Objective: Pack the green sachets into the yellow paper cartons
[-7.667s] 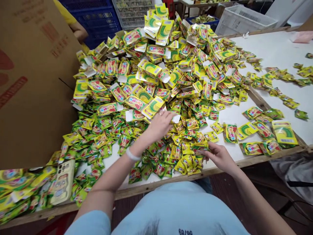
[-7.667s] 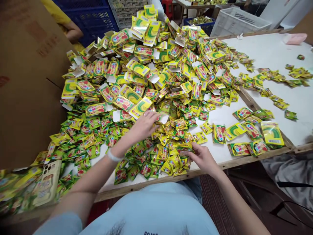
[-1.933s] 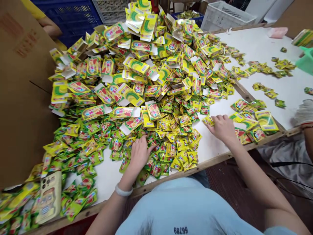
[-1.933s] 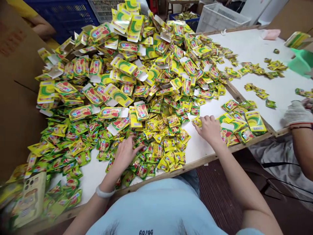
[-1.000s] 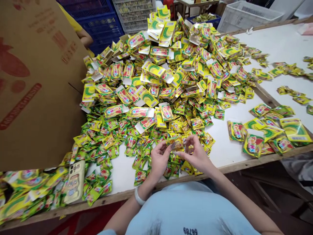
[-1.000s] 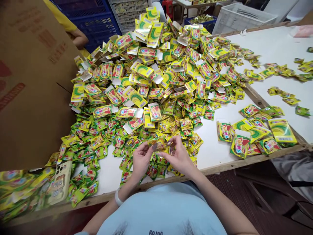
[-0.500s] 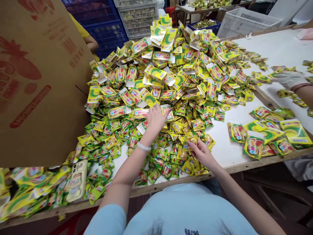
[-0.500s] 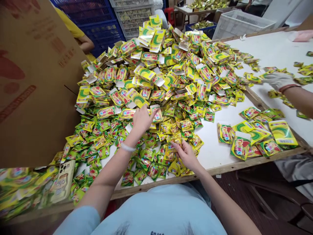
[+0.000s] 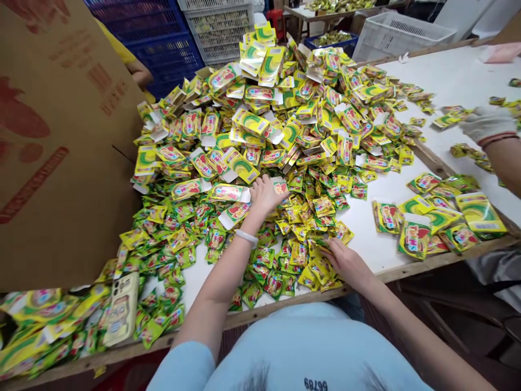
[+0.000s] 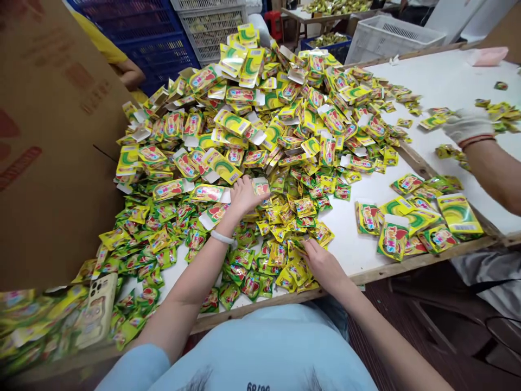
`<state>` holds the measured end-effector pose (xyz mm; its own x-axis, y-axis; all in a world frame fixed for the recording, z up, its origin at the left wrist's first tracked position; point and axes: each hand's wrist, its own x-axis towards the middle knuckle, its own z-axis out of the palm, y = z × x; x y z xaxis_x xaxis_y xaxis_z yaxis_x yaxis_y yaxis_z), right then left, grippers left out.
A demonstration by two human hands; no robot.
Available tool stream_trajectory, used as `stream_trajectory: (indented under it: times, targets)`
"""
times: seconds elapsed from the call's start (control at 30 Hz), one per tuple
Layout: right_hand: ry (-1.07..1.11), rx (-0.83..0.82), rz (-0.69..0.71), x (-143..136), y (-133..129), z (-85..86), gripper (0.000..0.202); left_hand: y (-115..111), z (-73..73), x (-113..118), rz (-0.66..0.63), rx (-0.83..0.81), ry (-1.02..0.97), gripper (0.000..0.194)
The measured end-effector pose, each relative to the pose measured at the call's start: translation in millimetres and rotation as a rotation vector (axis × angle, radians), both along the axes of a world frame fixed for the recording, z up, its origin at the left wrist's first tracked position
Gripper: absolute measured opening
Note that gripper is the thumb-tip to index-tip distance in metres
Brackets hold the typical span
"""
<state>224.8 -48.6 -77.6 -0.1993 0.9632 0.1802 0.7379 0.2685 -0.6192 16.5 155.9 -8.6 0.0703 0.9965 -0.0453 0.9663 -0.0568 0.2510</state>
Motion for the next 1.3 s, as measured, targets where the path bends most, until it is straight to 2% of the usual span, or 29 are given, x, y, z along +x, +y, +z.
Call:
stream_trajectory:
  times: [0.1,0.2,0.27,0.33,0.4,0.53,0.63,0.77,0.87,0.93,1.03,1.1,1.17,1.23,1.3]
  targets:
    - [-0.028,-0.007,0.004,1,-5,-3.8,0.027,-3,1.9,10,-0.01,-0.021,-0.061,0.09]
    - [0.114,0.002,-0.064,7,-5,1.0,0.021,-6,3.4,7,0.004,0.103,-0.231,0.085]
    - [0.242,-0.022,-0.144,13,-3,7.5,0.019,-14,3.9,-2,-0.005,0.174,-0.414,0.07]
    - [0.371,-0.082,-0.209,17,-1,17.6,0.023,-30,4.6,-14,-0.038,0.137,-0.63,0.048]
    - [0.504,-0.137,-0.24,16,4,32.8,0.027,-56,6.2,-22,-0.12,-0.037,-0.865,0.036]
    - [0.759,-0.051,-0.248,-3,23,74.0,0.03,-115,9.6,-16,-0.347,-0.54,-1.224,0.039]
    - [0.786,0.118,-0.126,-22,39,97.6,0.022,-144,10.4,-5,-0.311,-0.681,-1.331,0.048]
    - [0.522,0.203,0.113,-28,46,106.9,0.012,-155,12.9,-3,-0.255,-0.631,-1.348,0.048]
    - [0.267,0.093,0.255,-18,43,112.5,0.014,-155,13.8,-6,-0.296,-0.549,-1.214,0.043]
    - [0.073,-0.026,0.328,-12,40,119.8,0.015,-156,11.7,-7,-0.345,-0.569,-1.128,0.041]
    - [-0.134,-0.12,0.348,-9,37,131.2,0.014,-159,6.2,-5,-0.389,-0.597,-1.074,0.035]
    - [-0.119,-0.122,0.349,-10,36,134.9,0.013,-160,3.6,-5,-0.405,-0.58,-1.08,0.032]
    - [0.023,-0.111,0.366,-9,34,133.3,0.014,-161,2.6,-7,-0.409,-0.603,-1.092,0.035]
    - [0.179,-0.074,0.393,-6,32,126.5,0.009,-164,2.0,-11,-0.4,-0.651,-1.08,0.044]
    - [0.26,-0.033,0.417,-3,27,116.9,0.016,-168,0.3,-15,-0.394,-0.665,-1.053,0.058]
